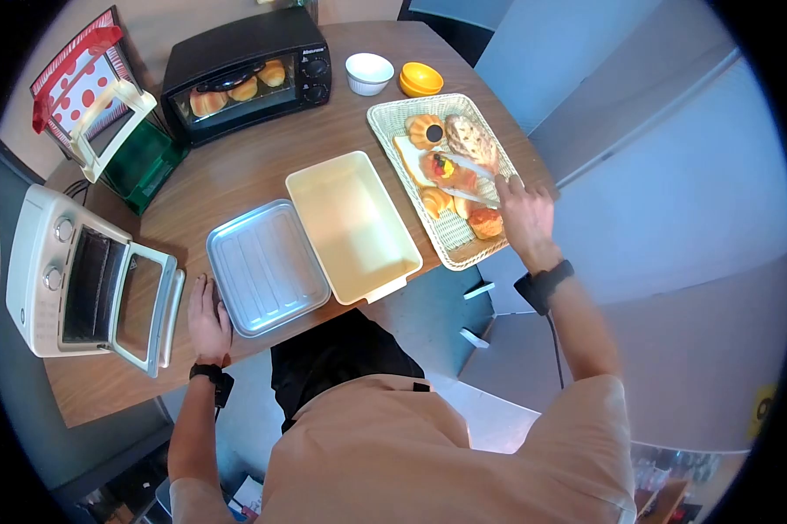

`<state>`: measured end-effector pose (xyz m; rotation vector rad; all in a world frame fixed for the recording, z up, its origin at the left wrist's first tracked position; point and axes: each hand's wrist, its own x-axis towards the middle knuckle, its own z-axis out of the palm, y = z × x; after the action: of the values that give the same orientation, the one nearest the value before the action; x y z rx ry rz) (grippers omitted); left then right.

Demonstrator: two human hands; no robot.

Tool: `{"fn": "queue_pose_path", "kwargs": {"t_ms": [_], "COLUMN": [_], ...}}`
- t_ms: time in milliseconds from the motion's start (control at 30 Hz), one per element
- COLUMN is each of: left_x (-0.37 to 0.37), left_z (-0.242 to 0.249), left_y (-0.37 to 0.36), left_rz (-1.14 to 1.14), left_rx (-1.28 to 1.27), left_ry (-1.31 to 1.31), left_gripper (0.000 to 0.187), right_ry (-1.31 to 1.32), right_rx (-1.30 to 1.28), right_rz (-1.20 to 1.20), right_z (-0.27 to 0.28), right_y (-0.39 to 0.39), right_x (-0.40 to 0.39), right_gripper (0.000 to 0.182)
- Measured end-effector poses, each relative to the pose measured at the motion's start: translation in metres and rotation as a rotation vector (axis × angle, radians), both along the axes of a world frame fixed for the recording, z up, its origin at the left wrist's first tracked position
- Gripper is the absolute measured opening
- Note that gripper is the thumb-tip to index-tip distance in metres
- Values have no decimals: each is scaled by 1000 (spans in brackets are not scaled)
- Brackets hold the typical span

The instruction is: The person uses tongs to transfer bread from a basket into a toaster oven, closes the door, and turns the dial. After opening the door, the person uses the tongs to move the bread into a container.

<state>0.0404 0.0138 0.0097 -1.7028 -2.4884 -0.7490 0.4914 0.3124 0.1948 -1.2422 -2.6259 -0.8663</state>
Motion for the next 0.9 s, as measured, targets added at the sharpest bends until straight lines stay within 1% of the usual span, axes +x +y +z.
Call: {"fn": "queue_pose_path", "kwargs": {"t_ms": [33, 100, 133, 200, 233, 300, 400, 500, 600, 700, 900], "left_x": [0, 0, 0, 0, 0, 0, 0, 0, 0, 1, 0], "left_z": [0, 0, -1, -2, -2, -1, 1, -1, 0, 2, 2], "left_y": [0, 0, 0, 0, 1, 1, 0, 0, 1, 1, 0], "left_rz": [2, 1, 0, -1, -2, 0, 6, 0, 5, 4, 5], "left_rx": [-4, -11, -6, -1, -1, 1, -2, 5, 10, 13, 23], "left_ry": [-4, -9, -6, -5, 5, 17, 3, 13, -1, -2, -8], "left_gripper": [49, 49, 49, 49, 49, 48, 48, 48, 47, 47, 46], "right_ry": [1, 73, 73, 301, 301, 290, 298, 357, 337, 348, 391], "right_rx": [-1, -82, -82, -236, -235, -512, -575, -617, -558, -570, -548], "right_rz": [0, -211, -213, -342, -342, -686, -662, -660, -659, -693, -641], "right_z": [3, 8, 7, 6, 9, 16, 9, 2, -5, -6, -19], "right_y": [-3, -8, -7, -2, 0, 6, 7, 10, 12, 13, 18], "right_x": [-1, -2, 2, 13, 13, 10, 9, 5, 0, -4, 7], "right_gripper": [39, 49, 49, 53, 53, 61, 66, 65, 65, 64, 61]}}
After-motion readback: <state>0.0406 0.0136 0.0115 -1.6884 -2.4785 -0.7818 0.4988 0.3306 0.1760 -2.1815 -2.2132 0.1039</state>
